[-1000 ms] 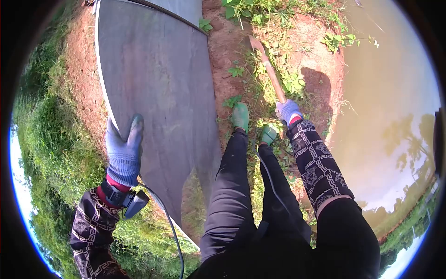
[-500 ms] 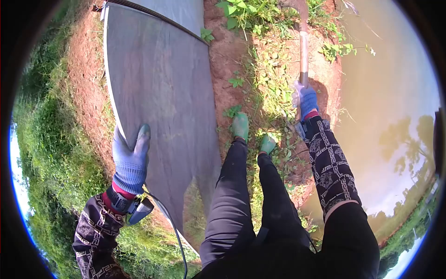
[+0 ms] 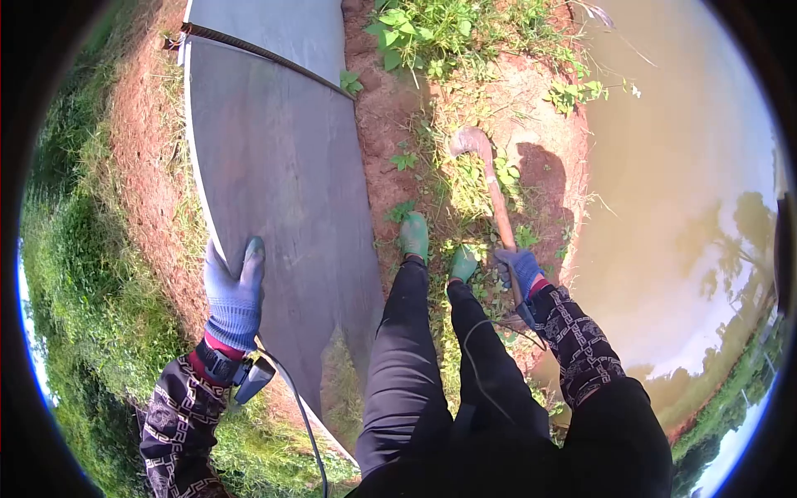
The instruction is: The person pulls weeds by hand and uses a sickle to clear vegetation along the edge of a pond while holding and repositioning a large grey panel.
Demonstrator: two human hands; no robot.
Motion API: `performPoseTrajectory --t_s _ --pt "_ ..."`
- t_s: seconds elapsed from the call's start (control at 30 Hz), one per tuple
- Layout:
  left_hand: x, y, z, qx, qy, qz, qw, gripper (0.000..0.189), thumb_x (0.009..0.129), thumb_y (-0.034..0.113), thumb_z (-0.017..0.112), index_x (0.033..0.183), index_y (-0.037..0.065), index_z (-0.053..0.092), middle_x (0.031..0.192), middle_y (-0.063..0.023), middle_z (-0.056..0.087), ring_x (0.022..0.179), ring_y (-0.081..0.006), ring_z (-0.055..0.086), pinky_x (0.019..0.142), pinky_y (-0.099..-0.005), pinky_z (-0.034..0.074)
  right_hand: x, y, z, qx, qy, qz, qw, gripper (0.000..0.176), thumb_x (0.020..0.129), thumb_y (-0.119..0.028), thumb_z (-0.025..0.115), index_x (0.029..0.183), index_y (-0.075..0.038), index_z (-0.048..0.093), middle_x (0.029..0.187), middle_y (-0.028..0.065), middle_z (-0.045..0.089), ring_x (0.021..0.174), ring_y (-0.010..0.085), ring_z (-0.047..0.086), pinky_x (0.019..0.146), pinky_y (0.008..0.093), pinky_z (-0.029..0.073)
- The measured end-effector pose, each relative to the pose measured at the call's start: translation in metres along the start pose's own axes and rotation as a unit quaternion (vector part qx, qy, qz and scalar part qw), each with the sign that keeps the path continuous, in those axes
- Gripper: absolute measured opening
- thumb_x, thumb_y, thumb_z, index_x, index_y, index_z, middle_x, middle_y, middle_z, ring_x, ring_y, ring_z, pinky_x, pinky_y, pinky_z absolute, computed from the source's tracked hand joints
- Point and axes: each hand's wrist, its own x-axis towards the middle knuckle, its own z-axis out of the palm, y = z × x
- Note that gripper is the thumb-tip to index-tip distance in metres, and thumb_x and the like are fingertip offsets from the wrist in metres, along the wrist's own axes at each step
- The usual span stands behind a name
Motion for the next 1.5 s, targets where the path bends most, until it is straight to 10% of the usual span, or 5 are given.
performPoseTrajectory --t_s 0.73,0.83,1.13,1.37,1.5 --pt "0.005 -0.008 -0.002 0.046 -0.018 0.018 0.999 0.039 0.091 0.010 0.066 0.124 0.000 0.048 0.106 -0.0097 0.063 0.090 -0.0144 0.060 0.080 -0.0288 0.050 -0.025 0.047 -0.045 0.168 -0.052 -0.063 0.982 0.012 0.093 -0.017 0.055 0.088 -0.008 0.048 0.069 0.0019 0.051 0.058 0.0163 0.050 0.055 0.0310 0.045" --pt "0.009 -0.019 -0.001 0.046 0.000 0.122 0.991 0.039 0.091 0.010 0.067 0.123 0.001 0.048 0.105 -0.0086 0.063 0.081 -0.0119 0.058 0.071 -0.0269 0.050 -0.028 0.050 -0.040 0.192 -0.068 -0.058 0.977 0.012 0.093 -0.016 0.056 0.088 -0.009 0.048 0.069 0.0024 0.052 0.058 0.0171 0.051 0.055 0.0323 0.047" --pt "0.000 0.006 -0.001 0.072 -0.005 -0.017 0.997 0.040 0.091 0.014 0.069 0.124 0.003 0.048 0.101 -0.0071 0.063 0.075 -0.0101 0.056 0.064 -0.0252 0.048 0.024 0.084 -0.030 0.237 -0.080 -0.027 0.968 0.016 0.091 -0.015 0.062 0.086 -0.008 0.049 0.065 0.0020 0.051 0.054 0.0208 0.052 0.054 0.0372 0.048" --pt "0.005 -0.011 -0.005 0.086 -0.002 0.061 0.994 0.044 0.091 0.016 0.069 0.127 0.001 0.048 0.108 -0.0088 0.062 0.086 -0.0135 0.058 0.075 -0.0276 0.049 -0.028 0.059 -0.018 0.248 0.014 -0.007 0.969 0.016 0.093 -0.021 0.061 0.087 -0.008 0.053 0.069 0.0020 0.054 0.057 0.0184 0.053 0.051 0.0320 0.047" --pt "0.000 -0.002 -0.001 0.081 -0.001 0.046 0.996 0.046 0.092 0.017 0.068 0.130 0.001 0.047 0.112 -0.0096 0.061 0.094 -0.0148 0.057 0.082 -0.0291 0.048 -0.017 0.059 -0.037 0.336 -0.085 -0.053 0.936 0.016 0.092 -0.021 0.064 0.093 -0.006 0.058 0.064 0.0007 0.052 0.050 0.0151 0.049 0.047 0.0299 0.044"
